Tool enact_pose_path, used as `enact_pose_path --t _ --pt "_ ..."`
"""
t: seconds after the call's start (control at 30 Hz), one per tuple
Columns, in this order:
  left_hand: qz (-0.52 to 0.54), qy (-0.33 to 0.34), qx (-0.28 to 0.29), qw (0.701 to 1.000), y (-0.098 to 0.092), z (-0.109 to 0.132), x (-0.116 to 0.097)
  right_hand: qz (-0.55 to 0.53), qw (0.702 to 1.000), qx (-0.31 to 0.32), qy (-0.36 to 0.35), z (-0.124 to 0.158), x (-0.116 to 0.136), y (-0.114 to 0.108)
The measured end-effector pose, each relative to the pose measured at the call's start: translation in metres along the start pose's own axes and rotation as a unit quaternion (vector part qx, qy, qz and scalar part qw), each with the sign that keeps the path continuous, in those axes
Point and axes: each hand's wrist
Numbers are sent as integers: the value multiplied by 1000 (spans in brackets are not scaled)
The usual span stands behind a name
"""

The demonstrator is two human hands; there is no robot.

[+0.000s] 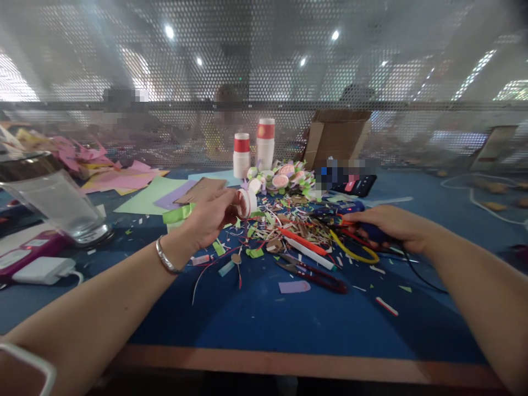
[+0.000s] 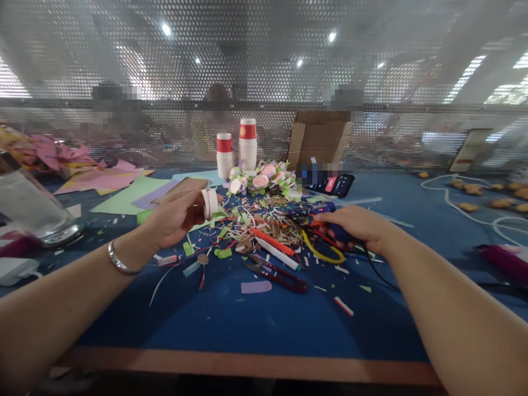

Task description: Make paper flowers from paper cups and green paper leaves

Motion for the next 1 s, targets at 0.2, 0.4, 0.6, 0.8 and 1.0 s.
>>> enact_pose_path --t 0.2,0.4,0.6,0.8,1.0 --pt "-2 19 7 1000 -1 0 1 108 989 80 67 -1 -8 -5" --pt "-2 29 24 999 0 -2 4 303 951 -18 63 13 24 -13" --pt "4 17 -2 1000 2 -1 3 187 956 61 -219 35 95 34" --pt "18 23 0 1000 3 0 0 194 900 209 -329 38 132 82" --pt "19 40 31 999 3 0 2 178 899 219 -336 35 128 97"
Point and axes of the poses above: each hand's wrist, its own z-axis away from the middle knuckle, its own y-axis out of the palm, x = y × z, and after that the axes turned 4 degrees about -x, right-handed
